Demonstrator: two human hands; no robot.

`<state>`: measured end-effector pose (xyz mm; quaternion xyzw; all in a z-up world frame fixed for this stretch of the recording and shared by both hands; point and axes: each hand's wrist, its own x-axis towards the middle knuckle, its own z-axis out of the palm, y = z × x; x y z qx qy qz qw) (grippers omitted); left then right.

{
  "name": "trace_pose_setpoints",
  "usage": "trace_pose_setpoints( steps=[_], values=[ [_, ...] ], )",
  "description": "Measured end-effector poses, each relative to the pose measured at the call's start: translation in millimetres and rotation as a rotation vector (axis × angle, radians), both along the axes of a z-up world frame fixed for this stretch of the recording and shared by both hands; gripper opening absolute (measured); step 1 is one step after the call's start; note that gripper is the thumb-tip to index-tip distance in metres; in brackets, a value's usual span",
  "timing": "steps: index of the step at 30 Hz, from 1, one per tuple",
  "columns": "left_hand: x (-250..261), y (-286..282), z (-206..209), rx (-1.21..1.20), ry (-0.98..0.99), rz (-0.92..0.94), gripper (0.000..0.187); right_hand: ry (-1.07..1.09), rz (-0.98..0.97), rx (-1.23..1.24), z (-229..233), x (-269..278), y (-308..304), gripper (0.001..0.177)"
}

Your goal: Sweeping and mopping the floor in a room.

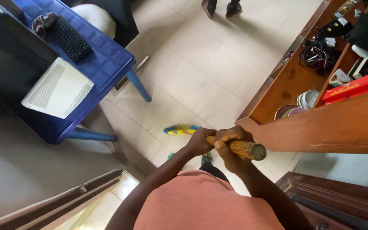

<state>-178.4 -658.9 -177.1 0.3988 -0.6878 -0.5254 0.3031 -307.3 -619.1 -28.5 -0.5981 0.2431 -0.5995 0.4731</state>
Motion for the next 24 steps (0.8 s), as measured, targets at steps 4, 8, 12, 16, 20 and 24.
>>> trace_pose_setpoints(
  steps=[4, 8, 12, 16, 20, 24],
  values=[
    [-4, -2, 1, 0.034, 0.012, 0.012, 0.026, -0.039, -0.021, 0.019, -7, -2, 1, 0.014],
    [-10, 0, 3, 0.045, 0.037, 0.006, 0.026, -0.039, -0.039, 0.042, -3, -10, 4, 0.016],
    [-20, -3, 2, 0.004, 0.053, 0.001, 0.026, -0.003, -0.048, 0.063, -2, -22, 2, 0.018],
    [-27, -5, 14, 0.045, 0.040, 0.011, 0.026, -0.065, -0.013, 0.063, -6, -29, -2, 0.018],
    [-32, -5, 14, 0.077, 0.025, 0.014, 0.026, -0.053, 0.014, 0.044, 2, -36, -4, 0.017],
    [-36, -3, 3, -0.012, 0.022, 0.019, 0.024, -0.020, 0.009, 0.053, 4, -40, -2, 0.017]
  ],
)
